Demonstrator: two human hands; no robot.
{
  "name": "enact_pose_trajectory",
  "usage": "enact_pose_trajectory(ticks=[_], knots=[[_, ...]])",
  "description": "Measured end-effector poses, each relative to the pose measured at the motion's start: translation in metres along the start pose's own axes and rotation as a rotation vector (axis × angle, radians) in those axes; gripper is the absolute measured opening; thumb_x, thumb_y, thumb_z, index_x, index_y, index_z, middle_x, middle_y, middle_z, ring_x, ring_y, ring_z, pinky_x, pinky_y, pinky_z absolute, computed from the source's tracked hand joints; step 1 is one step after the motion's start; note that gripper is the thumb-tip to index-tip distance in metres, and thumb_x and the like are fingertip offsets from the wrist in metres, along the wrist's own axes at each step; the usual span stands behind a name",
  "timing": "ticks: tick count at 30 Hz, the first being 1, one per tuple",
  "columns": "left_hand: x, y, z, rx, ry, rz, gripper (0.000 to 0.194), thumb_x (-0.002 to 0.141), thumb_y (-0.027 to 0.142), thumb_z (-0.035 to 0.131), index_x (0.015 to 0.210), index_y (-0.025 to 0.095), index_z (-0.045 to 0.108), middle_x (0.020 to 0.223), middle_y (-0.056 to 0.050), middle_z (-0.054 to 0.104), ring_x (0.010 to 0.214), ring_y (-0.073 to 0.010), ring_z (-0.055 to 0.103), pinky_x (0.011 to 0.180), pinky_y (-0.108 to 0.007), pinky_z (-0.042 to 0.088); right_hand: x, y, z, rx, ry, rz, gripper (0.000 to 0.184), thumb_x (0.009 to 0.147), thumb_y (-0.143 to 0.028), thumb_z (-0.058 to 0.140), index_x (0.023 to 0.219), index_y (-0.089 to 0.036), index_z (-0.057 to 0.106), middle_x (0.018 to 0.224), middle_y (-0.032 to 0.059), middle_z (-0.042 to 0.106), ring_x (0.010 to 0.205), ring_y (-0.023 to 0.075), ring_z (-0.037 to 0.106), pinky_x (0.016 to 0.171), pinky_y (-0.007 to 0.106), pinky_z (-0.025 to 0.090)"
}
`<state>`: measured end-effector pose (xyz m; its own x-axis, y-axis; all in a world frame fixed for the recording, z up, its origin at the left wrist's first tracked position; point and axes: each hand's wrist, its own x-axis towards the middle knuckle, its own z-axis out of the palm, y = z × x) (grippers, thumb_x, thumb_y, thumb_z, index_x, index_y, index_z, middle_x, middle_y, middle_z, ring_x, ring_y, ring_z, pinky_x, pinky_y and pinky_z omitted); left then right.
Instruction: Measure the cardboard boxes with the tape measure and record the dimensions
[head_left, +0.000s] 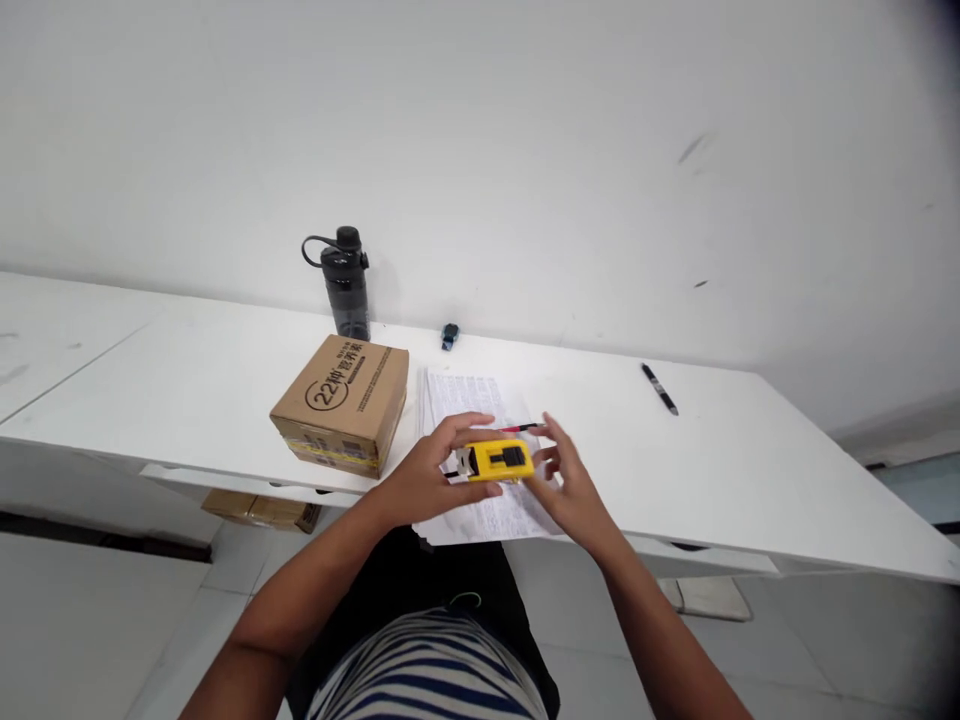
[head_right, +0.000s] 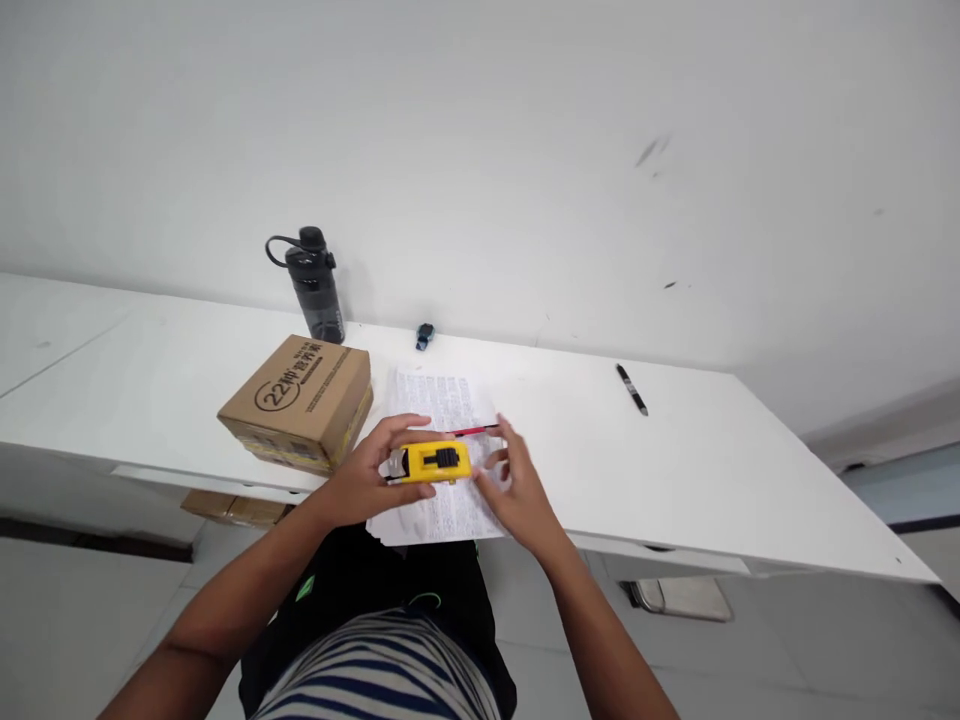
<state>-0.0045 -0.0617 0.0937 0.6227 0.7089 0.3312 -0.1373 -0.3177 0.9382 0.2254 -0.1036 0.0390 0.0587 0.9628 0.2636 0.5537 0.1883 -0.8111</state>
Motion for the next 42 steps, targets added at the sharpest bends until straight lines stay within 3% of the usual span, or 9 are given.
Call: enact_pose_trajectory(ticks=[3, 6, 9, 11, 15, 18, 26, 34, 42], knots=[[-0.013, 0.017, -0.006, 0.034, -0.007, 0.203, 0.058, 0.076, 0.027, 0.077, 0.127, 0.029, 0.048, 0.135, -0.009, 0.057, 0.134, -0.0271, 0.046, 0.109, -0.044, 0.04, -0.002, -0.044, 0.005, 0.275, -0.297, -0.143, 0.073, 0.08, -0.045, 0.07, 0.143, -0.031, 0.036, 0.135, 0.0101, 0.052, 0.114, 0.0257, 0.058, 0.091, 0.042, 0.052], [-0.031, 0.03, -0.016, 0.213, 0.078, 0.261, 0.058, 0.081, 0.031, 0.072, 0.131, 0.028, 0.043, 0.143, -0.011, 0.049, 0.144, -0.0281, 0.029, 0.115, -0.049, 0.031, 0.002, -0.074, 0.025, 0.354, -0.27, -0.19, 0.05, 0.082, -0.042, 0.07, 0.125, -0.026, 0.052, 0.112, 0.0087, 0.065, 0.096, 0.0234, 0.066, 0.08, 0.038, 0.058], [-0.057, 0.047, -0.031, 0.423, 0.321, 0.068, 0.061, 0.08, 0.038, 0.071, 0.132, 0.025, 0.041, 0.144, -0.014, 0.044, 0.135, -0.0294, 0.04, 0.106, -0.047, 0.04, 0.013, -0.094, 0.045, 0.234, -0.169, -0.352, 0.042, 0.082, -0.037, 0.071, 0.118, -0.025, 0.054, 0.108, 0.0088, 0.067, 0.095, 0.0238, 0.068, 0.078, 0.037, 0.059], [-0.075, 0.061, -0.043, 0.467, 0.398, -0.137, 0.055, 0.078, 0.042, 0.071, 0.124, 0.024, 0.048, 0.126, -0.012, 0.057, 0.11, -0.025, 0.058, 0.088, -0.04, 0.049, 0.022, -0.106, 0.054, 0.126, -0.157, -0.545, 0.042, 0.084, -0.032, 0.068, 0.121, -0.026, 0.051, 0.114, 0.0097, 0.067, 0.102, 0.0247, 0.067, 0.084, 0.037, 0.058], [-0.096, 0.09, -0.078, 0.273, 0.264, -0.377, 0.042, 0.076, 0.047, 0.071, 0.107, 0.022, 0.058, 0.081, 0.001, 0.059, 0.069, -0.0123, 0.054, 0.062, -0.026, 0.044, 0.033, -0.124, 0.059, -0.021, -0.238, -0.765, 0.041, 0.088, -0.023, 0.058, 0.126, -0.027, 0.046, 0.118, 0.0095, 0.066, 0.109, 0.023, 0.066, 0.087, 0.035, 0.057], [-0.096, 0.1, -0.116, 0.096, 0.212, -0.406, 0.033, 0.078, 0.048, 0.069, 0.091, 0.019, 0.059, 0.073, 0.002, 0.055, 0.061, -0.0089, 0.047, 0.055, -0.022, 0.038, 0.036, -0.122, 0.053, -0.116, -0.225, -0.715, 0.038, 0.088, -0.026, 0.057, 0.125, -0.027, 0.048, 0.119, 0.0093, 0.066, 0.107, 0.0234, 0.066, 0.084, 0.034, 0.058], [-0.066, 0.057, -0.216, 0.353, 0.541, -0.49, 0.044, 0.076, 0.061, 0.062, 0.067, 0.02, 0.047, 0.058, 0.004, 0.043, 0.053, -0.0106, 0.038, 0.055, -0.025, 0.033, 0.057, -0.083, 0.022, -0.168, -0.102, -0.23, 0.06, 0.086, -0.05, 0.061, 0.137, -0.025, 0.043, 0.096, 0.0054, 0.072, 0.066, 0.0177, 0.065, 0.059, 0.031, 0.055], [-0.047, 0.036, -0.208, 0.564, 0.341, -0.623, 0.053, 0.069, 0.071, 0.059, 0.072, 0.02, 0.047, 0.074, -0.002, 0.054, 0.064, -0.017, 0.048, 0.056, -0.027, 0.032, 0.078, -0.111, 0.055, -0.383, -0.12, -0.323, 0.064, 0.089, -0.053, 0.051, 0.146, -0.026, 0.039, 0.068, -0.0007, 0.065, 0.052, 0.0182, 0.057, 0.052, 0.031, 0.047], [-0.055, 0.046, -0.216, 0.508, 0.228, -0.569, 0.054, 0.078, 0.072, 0.05, 0.073, 0.018, 0.051, 0.069, 0.0, 0.05, 0.061, -0.0132, 0.043, 0.056, -0.026, 0.033, 0.083, -0.104, 0.058, -0.335, -0.088, -0.333, 0.049, 0.089, -0.048, 0.053, 0.132, -0.027, 0.047, 0.097, 0.0034, 0.073, 0.06, 0.0203, 0.066, 0.056, 0.033, 0.049]])
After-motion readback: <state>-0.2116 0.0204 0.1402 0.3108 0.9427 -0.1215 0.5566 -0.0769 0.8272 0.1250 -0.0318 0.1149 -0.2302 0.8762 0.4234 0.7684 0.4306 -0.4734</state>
